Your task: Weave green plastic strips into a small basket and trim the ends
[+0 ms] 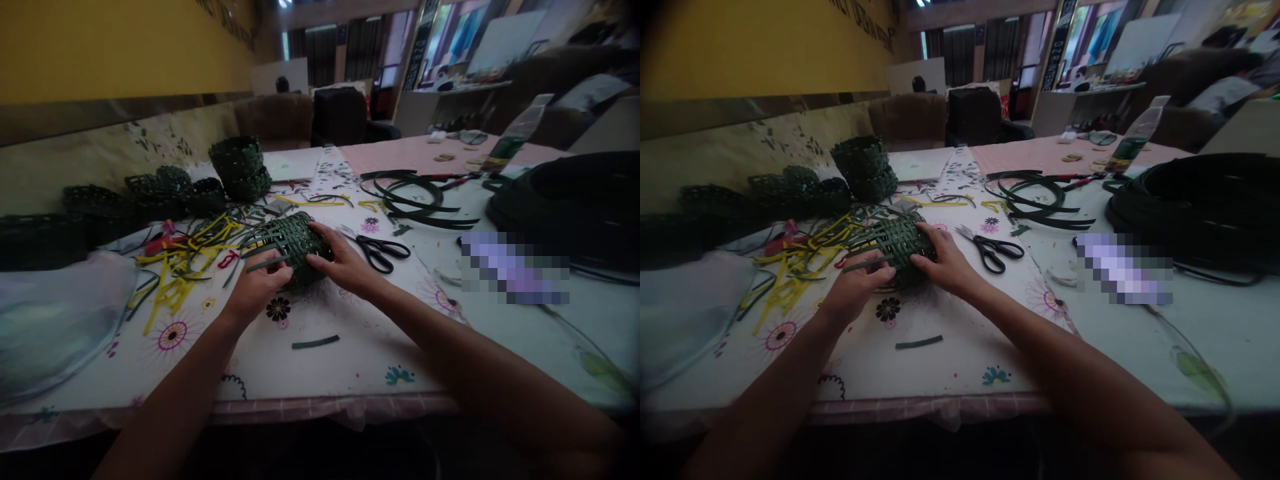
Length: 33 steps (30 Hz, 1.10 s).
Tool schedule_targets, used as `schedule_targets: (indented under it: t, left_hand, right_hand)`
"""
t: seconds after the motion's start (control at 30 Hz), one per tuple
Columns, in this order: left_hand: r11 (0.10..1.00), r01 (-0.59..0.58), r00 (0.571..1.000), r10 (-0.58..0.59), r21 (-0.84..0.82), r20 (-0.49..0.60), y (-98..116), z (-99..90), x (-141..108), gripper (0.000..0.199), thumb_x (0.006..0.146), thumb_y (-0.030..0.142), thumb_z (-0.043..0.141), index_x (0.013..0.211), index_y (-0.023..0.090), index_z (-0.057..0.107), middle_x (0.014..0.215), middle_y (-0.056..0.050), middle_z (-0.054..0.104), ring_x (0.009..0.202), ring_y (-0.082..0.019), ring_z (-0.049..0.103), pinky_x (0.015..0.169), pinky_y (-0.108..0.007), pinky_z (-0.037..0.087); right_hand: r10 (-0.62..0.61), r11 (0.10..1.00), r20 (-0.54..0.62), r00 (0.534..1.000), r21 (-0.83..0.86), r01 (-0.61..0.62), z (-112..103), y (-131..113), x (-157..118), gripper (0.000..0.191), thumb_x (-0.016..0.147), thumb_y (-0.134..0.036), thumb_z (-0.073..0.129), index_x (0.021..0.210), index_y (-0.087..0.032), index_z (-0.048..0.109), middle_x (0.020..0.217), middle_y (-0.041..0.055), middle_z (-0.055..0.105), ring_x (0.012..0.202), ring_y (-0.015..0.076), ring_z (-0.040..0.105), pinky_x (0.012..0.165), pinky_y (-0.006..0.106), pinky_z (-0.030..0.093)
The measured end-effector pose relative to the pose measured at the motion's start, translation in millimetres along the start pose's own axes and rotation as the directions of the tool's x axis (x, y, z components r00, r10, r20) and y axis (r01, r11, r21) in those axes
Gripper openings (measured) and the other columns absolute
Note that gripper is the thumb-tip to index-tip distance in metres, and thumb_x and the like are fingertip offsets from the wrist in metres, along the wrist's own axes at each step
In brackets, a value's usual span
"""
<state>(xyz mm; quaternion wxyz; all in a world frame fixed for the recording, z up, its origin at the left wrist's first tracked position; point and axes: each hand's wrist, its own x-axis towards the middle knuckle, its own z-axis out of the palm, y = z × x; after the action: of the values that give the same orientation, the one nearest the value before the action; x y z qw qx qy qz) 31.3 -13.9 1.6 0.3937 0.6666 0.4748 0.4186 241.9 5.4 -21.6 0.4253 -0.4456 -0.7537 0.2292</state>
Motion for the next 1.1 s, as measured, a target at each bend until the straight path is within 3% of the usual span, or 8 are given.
schedule_targets:
  t: [0.37,0.53,0.6,0.7,0.8,0.87,0.97,1.1]
  left_hand:
    - [1.0,0.007,0.998,-0.008,-0.016,-0.061,-0.1,0.9,1.0,0.021,0.07,0.03,0.067,0.059,0.018,0.052,0.059,0.004,0.049,0.059,-0.011,0.044,0.058,-0.026,0.034]
    - [0.987,-0.004,0.994,-0.013,-0.161,-0.109,-8.4,-1.7,6.9,0.021,0.071,0.028,0.067,0.062,0.019,0.05,0.061,0.004,0.049,0.06,-0.011,0.045,0.059,-0.025,0.036]
    - [0.975,-0.02,0.992,-0.008,-0.221,-0.124,-10.1,-3.7,10.0,0.021,0.07,0.027,0.067,0.062,0.019,0.05,0.062,0.005,0.048,0.061,-0.011,0.045,0.061,-0.024,0.038]
    - [0.956,-0.008,0.99,-0.033,-0.293,-0.134,-8.9,-7.3,13.8,0.023,0.066,0.027,0.07,0.062,0.019,0.049,0.063,0.005,0.048,0.064,-0.011,0.046,0.064,-0.024,0.042]
    - [0.94,0.034,0.99,-0.079,-0.34,-0.121,-6.6,-10.3,15.8,0.026,0.063,0.028,0.072,0.061,0.019,0.048,0.063,0.005,0.047,0.063,-0.011,0.046,0.065,-0.024,0.044]
    - [0.933,0.044,0.99,-0.089,-0.358,-0.111,-6.2,-11.5,16.4,0.028,0.062,0.029,0.073,0.062,0.018,0.047,0.064,0.005,0.046,0.063,-0.01,0.045,0.066,-0.024,0.045]
    - [0.928,0.04,0.991,-0.085,-0.37,-0.104,-7.2,-12.0,16.7,0.029,0.064,0.028,0.072,0.062,0.018,0.045,0.064,0.005,0.045,0.064,-0.01,0.045,0.065,-0.023,0.044]
    - [0.925,0.032,0.993,-0.074,-0.378,-0.095,-8.2,-12.0,16.9,0.029,0.064,0.028,0.073,0.063,0.018,0.045,0.064,0.006,0.044,0.062,-0.009,0.043,0.063,-0.022,0.043]
  right_hand:
    - [0.327,0.682,0.033,0.945,-0.7,-0.212,-71.9,-0.7,8.0,0.043,0.094,-0.04,0.06,0.129,-0.017,0.066,0.124,0.0173,0.07,0.117,0.0338,0.064,0.094,0.043,0.05]
    - [0.626,0.378,0.094,0.774,-0.905,-0.195,-85.4,12.8,3.3,0.043,0.089,-0.029,0.06,0.13,-0.018,0.064,0.124,0.0181,0.071,0.111,0.034,0.068,0.076,0.036,0.05]
    - [0.659,0.377,0.113,0.743,-0.905,-0.196,-87.2,18.4,4.1,0.042,0.091,-0.031,0.058,0.131,-0.019,0.063,0.126,0.017,0.071,0.111,0.0331,0.069,0.074,0.034,0.048]
    - [0.545,0.429,0.089,0.834,-0.884,-0.186,-84.1,13.2,6.4,0.04,0.094,-0.032,0.057,0.131,-0.017,0.064,0.127,0.0175,0.07,0.113,0.0324,0.067,0.077,0.035,0.047]
    - [0.397,0.703,0.319,0.861,-0.709,-0.061,-70.4,-12.1,3.1,0.026,0.094,-0.032,0.062,0.112,-0.018,0.073,0.106,0.0107,0.077,0.097,0.0242,0.07,0.076,0.03,0.046]
    - [0.25,0.889,0.62,0.744,-0.452,0.077,-54.3,-34.4,-5.2,0.022,0.09,-0.036,0.068,0.102,-0.019,0.075,0.096,0.006,0.077,0.085,0.0191,0.07,0.073,0.026,0.046]
    - [0.178,0.915,0.818,0.547,-0.342,0.214,-24.2,-61.6,-22.9,0.029,0.081,-0.04,0.078,0.1,-0.017,0.076,0.099,0.0085,0.077,0.086,0.0228,0.071,0.071,0.028,0.047]
    - [0.169,0.842,0.835,0.524,-0.399,0.364,4.8,-71.4,-37.9,0.02,0.089,-0.022,0.063,0.102,-0.011,0.074,0.104,0.0159,0.075,0.093,0.0273,0.072,0.076,0.032,0.048]
